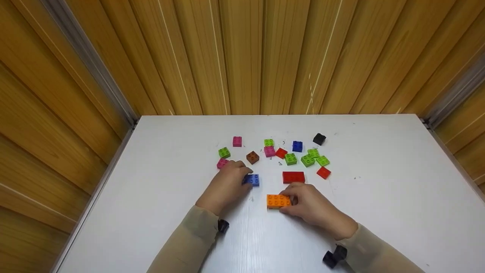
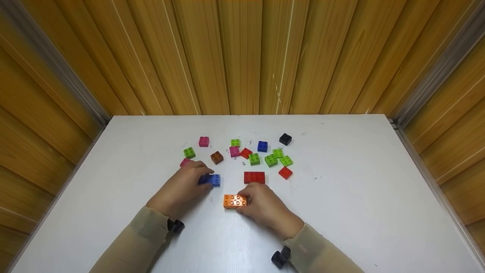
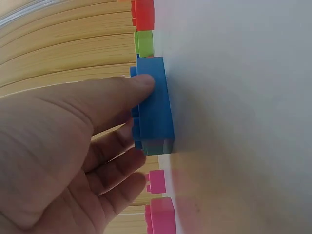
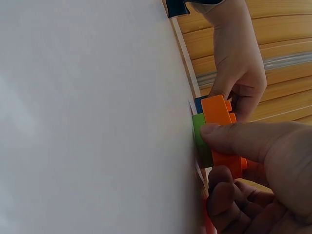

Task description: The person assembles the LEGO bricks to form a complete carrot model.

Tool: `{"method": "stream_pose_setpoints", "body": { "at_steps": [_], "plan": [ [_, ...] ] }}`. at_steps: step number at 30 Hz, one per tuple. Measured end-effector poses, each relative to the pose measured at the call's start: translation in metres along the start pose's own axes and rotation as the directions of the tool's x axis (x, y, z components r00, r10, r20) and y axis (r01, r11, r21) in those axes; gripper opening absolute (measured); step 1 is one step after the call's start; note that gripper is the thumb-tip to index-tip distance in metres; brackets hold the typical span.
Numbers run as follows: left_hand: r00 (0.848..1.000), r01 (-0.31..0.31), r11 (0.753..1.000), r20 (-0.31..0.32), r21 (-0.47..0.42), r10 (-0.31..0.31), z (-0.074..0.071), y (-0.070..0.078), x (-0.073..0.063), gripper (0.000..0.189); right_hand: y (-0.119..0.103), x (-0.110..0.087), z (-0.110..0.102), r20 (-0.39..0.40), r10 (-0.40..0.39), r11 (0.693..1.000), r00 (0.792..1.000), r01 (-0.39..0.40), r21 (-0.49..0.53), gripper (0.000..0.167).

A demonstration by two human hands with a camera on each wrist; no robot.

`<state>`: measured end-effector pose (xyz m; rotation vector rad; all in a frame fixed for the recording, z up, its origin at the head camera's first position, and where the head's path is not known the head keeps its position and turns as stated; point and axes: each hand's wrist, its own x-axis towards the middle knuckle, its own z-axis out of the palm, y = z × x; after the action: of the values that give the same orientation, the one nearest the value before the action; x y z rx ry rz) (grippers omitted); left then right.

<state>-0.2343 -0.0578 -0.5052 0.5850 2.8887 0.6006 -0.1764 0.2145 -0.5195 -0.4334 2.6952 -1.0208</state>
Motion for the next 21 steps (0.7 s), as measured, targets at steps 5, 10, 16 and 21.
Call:
{"method": "stream_pose_setpoints", "body": {
  "at_steps": [5,10,16,21],
  "plan": [
    [0.999,0.02,0.997,0.05,-0.072,-0.017,-0.002,0.002,-0.001,0.037,0.0,0.0,-0.001,0.007,0.01,1.0,1.0,-0.01,0.007,0.041],
    [0.995,0.055,0.991,0.095,-0.122,-0.044,-0.006,0.006,-0.003,0.04,-0.001,0.0,-0.001,0.005,0.022,1.0,1.0,-0.022,0.012,0.041],
    [0.996,0.02,0.973,0.095,-0.231,0.002,-0.011,0.01,-0.007,0.039,0.0,0.0,0.0,-0.008,0.005,1.0,1.0,-0.005,0.001,0.042],
    [0.993,0.012,0.924,0.112,-0.382,0.033,-0.013,0.012,-0.01,0.034,0.002,0.0,-0.001,-0.038,-0.024,1.0,0.999,0.025,0.006,0.04]
  ]
}}
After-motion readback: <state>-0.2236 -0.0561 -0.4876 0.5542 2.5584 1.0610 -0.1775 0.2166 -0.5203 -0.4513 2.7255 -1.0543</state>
